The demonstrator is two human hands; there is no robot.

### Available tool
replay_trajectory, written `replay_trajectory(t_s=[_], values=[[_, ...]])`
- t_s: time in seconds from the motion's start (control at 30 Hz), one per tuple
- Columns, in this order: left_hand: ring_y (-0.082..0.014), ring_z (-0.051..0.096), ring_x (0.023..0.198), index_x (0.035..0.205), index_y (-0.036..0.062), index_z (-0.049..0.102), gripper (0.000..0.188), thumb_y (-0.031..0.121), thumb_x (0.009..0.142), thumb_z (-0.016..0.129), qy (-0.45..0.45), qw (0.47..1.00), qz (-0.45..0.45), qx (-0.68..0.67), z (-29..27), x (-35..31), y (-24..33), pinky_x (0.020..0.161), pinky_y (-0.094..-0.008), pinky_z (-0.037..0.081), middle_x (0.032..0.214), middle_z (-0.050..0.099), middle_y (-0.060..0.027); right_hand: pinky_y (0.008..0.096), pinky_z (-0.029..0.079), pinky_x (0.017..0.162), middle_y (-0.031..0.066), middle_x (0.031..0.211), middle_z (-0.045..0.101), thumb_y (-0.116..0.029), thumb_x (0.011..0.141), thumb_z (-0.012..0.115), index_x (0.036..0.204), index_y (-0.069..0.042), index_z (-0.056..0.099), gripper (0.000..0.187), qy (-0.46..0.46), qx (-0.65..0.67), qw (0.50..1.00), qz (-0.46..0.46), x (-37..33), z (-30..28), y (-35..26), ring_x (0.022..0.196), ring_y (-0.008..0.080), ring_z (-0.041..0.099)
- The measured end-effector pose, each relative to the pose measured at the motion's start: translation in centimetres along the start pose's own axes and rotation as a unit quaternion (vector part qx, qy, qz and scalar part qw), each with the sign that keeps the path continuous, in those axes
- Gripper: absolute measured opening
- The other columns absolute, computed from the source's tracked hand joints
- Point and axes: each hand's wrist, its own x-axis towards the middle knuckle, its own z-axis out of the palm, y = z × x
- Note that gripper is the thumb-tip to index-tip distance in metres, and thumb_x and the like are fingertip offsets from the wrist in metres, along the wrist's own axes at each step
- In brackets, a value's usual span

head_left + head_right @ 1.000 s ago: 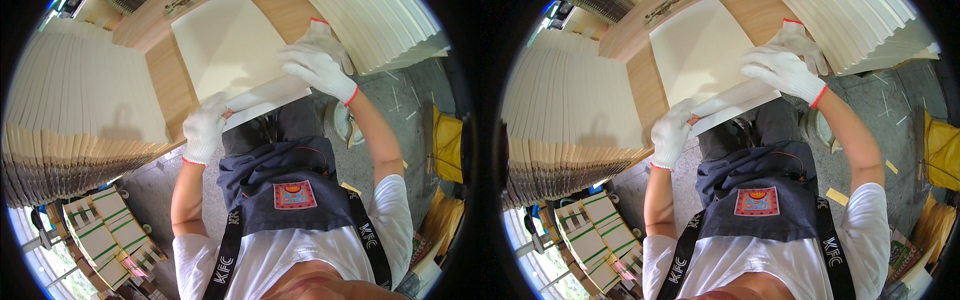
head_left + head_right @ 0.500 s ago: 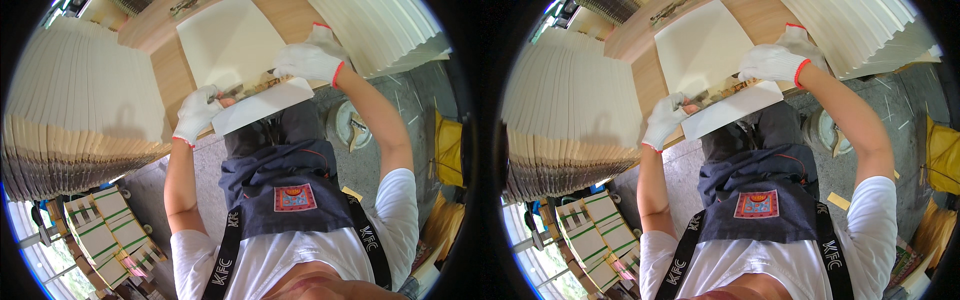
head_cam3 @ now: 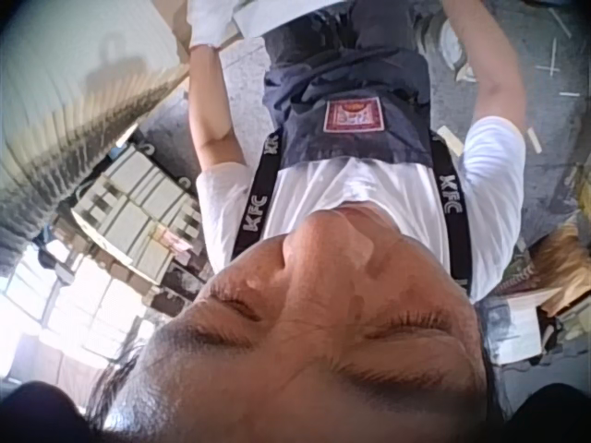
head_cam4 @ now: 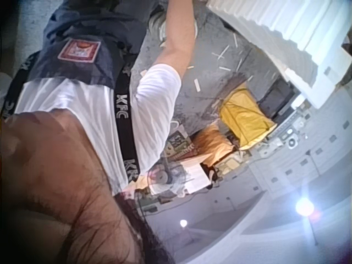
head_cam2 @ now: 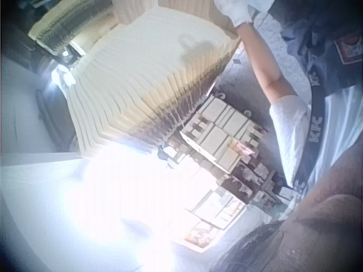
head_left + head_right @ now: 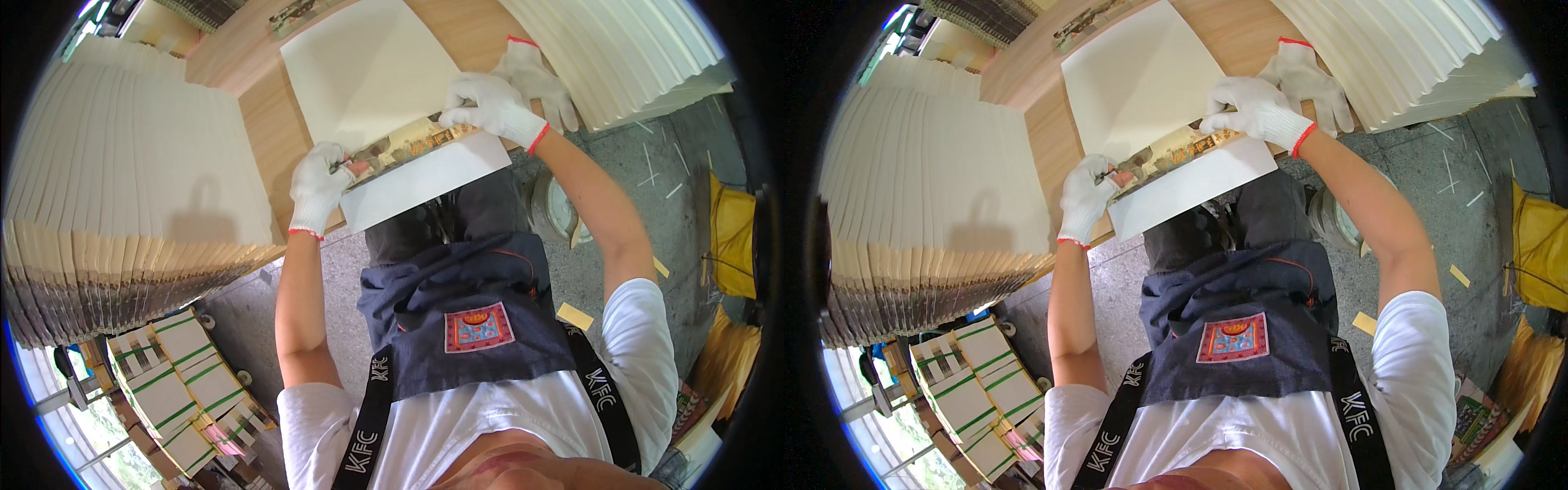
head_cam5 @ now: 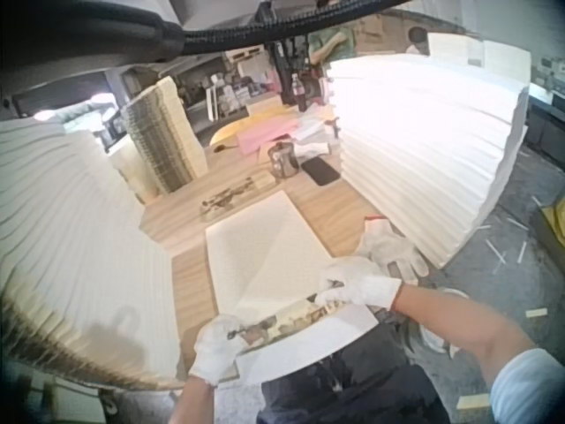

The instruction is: The person places a book cover onto a stack of pages, aligns them, and presses the spine to secure the binding. They then lift the assembled book and place it onto a larger stack of finished books on the table.

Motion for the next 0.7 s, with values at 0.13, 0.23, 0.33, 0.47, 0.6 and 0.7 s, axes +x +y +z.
replay_trajectory(t_s=[0.13,0.23,0.33,0.47,0.6,0.7], values=[[-0.0194,0.056,0.071,0.081,0.0009,0.061,0.037,0.028,0.077,0.085,-0.027,1.000,-0.012,-0.001,0.0,0.1,-0.5,0.066,-0.0334,0.046,0.079,0.060,-0.0073,0.0337,0.045,0.075,0.0049,0.084,0.059,-0.036,0.080,0.076,0.077,-0.007,0.064,0.031,0.001,0.005,1.000,0.007,-0.2,0.2,-0.3,0.083,0.0219,0.058],[-0.0163,0.055,0.077,0.095,0.0035,0.063,0.037,0.026,0.077,0.086,-0.055,0.997,0.009,0.045,-0.4,0.8,-0.2,0.069,-0.0320,0.048,0.087,0.060,-0.0049,0.0349,0.044,0.074,0.0062,0.084,0.057,-0.039,0.080,0.076,0.075,-0.006,0.060,0.037,0.034,0.007,0.999,-0.036,0.0,1.0,1.1,0.080,0.0222,0.057],[-0.0287,0.061,0.091,0.108,0.0091,0.057,0.049,0.032,0.075,0.085,-0.082,0.987,0.056,0.129,-1.1,1.6,0.3,0.077,-0.0393,0.050,0.108,0.061,-0.0118,0.0387,0.047,0.077,0.0084,0.093,0.058,-0.048,0.085,0.068,0.082,-0.006,0.060,0.042,-0.017,-0.086,0.995,0.035,0.3,0.3,0.1,0.087,0.0265,0.059],[-0.0326,0.062,0.106,0.142,0.0216,0.041,0.081,0.030,0.073,0.085,-0.151,0.937,0.116,0.293,-2.9,3.7,4.6,0.083,-0.0439,0.053,0.120,0.057,-0.0136,0.0408,0.047,0.078,0.0098,0.094,0.056,-0.049,0.086,0.066,0.086,-0.005,0.058,0.045,-0.025,-0.095,0.995,0.014,0.3,-0.5,-0.9,0.089,0.0292,0.059],[-0.0354,0.062,0.106,0.153,0.0340,0.036,0.100,0.027,0.067,0.087,-0.303,0.842,0.273,0.352,-3.1,7.6,8.0,0.084,-0.0449,0.053,0.121,0.056,-0.0145,0.0409,0.047,0.078,0.0111,0.096,0.056,-0.050,0.086,0.066,0.091,-0.005,0.059,0.046,-0.013,-0.100,0.995,0.004,0.5,0.3,0.4,0.092,0.0302,0.059],[-0.0357,0.063,0.101,0.153,0.0397,0.035,0.101,0.019,0.068,0.084,-0.407,0.745,0.349,0.397,-2.2,9.0,10.8,0.083,-0.0427,0.053,0.117,0.057,-0.0144,0.0402,0.048,0.081,0.0112,0.099,0.057,-0.046,0.088,0.063,0.094,-0.005,0.060,0.042,-0.023,-0.093,0.995,0.000,0.2,-0.2,-0.6,0.096,0.0297,0.059]])
